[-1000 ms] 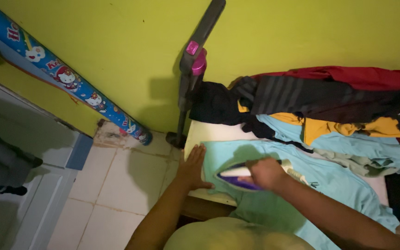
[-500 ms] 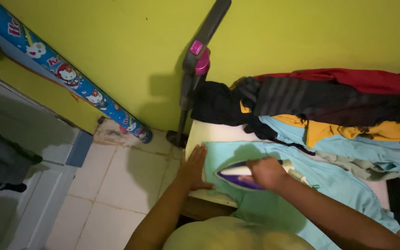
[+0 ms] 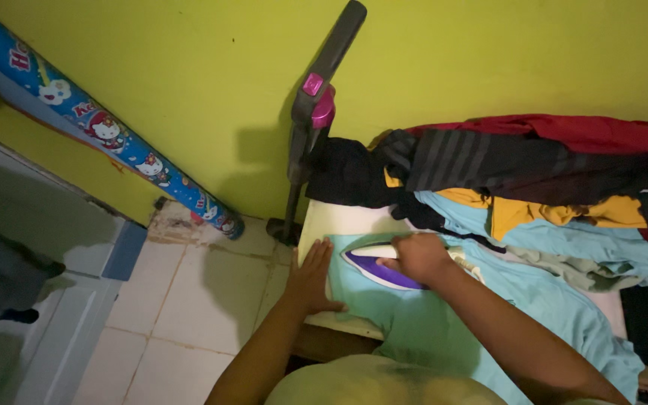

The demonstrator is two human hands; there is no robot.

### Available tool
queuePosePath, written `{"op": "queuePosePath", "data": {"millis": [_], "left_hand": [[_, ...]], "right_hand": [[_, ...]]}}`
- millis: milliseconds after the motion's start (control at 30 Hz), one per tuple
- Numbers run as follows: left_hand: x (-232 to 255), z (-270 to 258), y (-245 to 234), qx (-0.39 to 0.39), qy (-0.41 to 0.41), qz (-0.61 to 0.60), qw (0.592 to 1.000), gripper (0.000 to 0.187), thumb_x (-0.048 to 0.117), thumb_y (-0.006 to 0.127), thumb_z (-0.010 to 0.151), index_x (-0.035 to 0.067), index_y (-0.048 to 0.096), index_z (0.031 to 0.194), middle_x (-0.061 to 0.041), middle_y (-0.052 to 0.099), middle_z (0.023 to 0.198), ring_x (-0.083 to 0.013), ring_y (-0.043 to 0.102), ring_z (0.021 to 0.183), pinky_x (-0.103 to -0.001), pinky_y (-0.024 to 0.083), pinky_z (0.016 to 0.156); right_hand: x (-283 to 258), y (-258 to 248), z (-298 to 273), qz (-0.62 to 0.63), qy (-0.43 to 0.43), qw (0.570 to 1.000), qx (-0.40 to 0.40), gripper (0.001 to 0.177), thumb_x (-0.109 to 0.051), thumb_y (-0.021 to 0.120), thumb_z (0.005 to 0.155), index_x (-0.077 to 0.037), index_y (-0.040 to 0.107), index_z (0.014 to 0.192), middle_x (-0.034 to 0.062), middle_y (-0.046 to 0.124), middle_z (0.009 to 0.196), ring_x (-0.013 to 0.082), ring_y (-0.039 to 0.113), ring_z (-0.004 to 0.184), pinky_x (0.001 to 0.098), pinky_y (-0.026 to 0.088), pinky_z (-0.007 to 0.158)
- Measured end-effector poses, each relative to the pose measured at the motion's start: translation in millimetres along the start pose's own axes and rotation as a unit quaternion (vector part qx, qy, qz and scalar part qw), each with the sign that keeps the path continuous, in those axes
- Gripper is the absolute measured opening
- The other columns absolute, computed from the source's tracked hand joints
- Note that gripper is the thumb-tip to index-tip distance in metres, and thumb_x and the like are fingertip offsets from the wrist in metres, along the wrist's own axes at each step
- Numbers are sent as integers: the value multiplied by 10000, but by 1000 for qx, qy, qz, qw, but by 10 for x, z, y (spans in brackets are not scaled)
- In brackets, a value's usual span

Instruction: The person irons a light blue t-shirt on a white ironing board. They use a purple and white electric iron to smooth the fabric, moving it back and forth across the shirt's surface. The person occasionally adjusts the shirt's position with their left hand while ironing with their right hand.

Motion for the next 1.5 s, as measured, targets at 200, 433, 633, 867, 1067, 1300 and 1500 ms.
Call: {"op": "queuePosePath", "data": {"millis": [200, 433, 633, 867, 1067, 1300, 1500], "left_hand": [[-64, 7, 108, 32, 14, -26, 999, 1532, 784, 846, 520, 71, 66, 1630, -113, 58, 1728, -260, 25, 1599, -621, 5, 1239], [-87, 11, 141, 68, 43, -108, 991, 1535, 761, 839, 496, 48, 78, 1622, -141, 69, 1725, -286, 25, 1598, -597, 75, 1228], [-9, -5, -34, 12, 13, -17, 1000, 1531, 786, 840, 526, 56, 53, 1618, -123, 37, 1725, -266, 2, 1600, -635, -26, 1232], [-8, 1, -17, 13, 13, -16, 1000, 1538, 787, 821, 527, 61, 28, 1627, -115, 24, 1731, -267, -11, 1597, -631, -29, 1226], [-76, -3, 31, 24, 30, -18, 999, 1513, 798, 812, 556, 59, 27, 1617, -119, 28, 1723, -272, -1, 1597, -641, -28, 1225], [-157, 101, 159, -1, 20, 15, 1000, 1503, 805, 804, 576, 65, 7, 1613, -117, -14, 1716, -287, -25, 1588, -636, -15, 1220], [-6, 98, -100, -88, -71, 62, 992, 1318, 674, 802, 694, 112, 64, 1630, -64, 24, 1736, -247, 42, 1599, -683, 19, 1215]], "right_hand": [[-17, -9, 143, 52, 91, 994, 27, 598, -658, 598, 896, -76, 729, 872, 158, 737, 849, 345, 723, 799, 474, 577, 735], [-128, 152, 122, 76, 100, 992, 32, 591, -656, 641, 864, -74, 742, 840, 162, 734, 822, 361, 715, 793, 486, 565, 757], [252, 203, -45, 70, 182, 980, 40, 606, -672, 625, 878, -84, 765, 915, 169, 749, 875, 355, 725, 841, 480, 567, 781], [532, 161, -296, 127, 277, 952, 34, 578, -646, 643, 836, -106, 763, 1005, 157, 756, 944, 351, 734, 892, 484, 574, 781], [194, 341, -191, 95, 205, 974, 17, 636, -689, 633, 881, -67, 762, 911, 162, 748, 897, 355, 724, 882, 475, 567, 810], [540, 396, -507, 104, 266, 957, 48, 577, -644, 700, 819, -76, 756, 905, 158, 741, 894, 353, 723, 876, 474, 571, 795], [908, 126, -1420, 165, 303, 929, 134, 552, -529, 750, 803, -163, 685, 1211, 172, 737, 866, 388, 717, 827, 499, 558, 746]]}}
Point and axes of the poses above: each hand's wrist, its own z-axis towards the middle knuckle, its own y-axis out of the palm, x = y × z, the point moved 3 cm from there along z, towards the middle knuckle
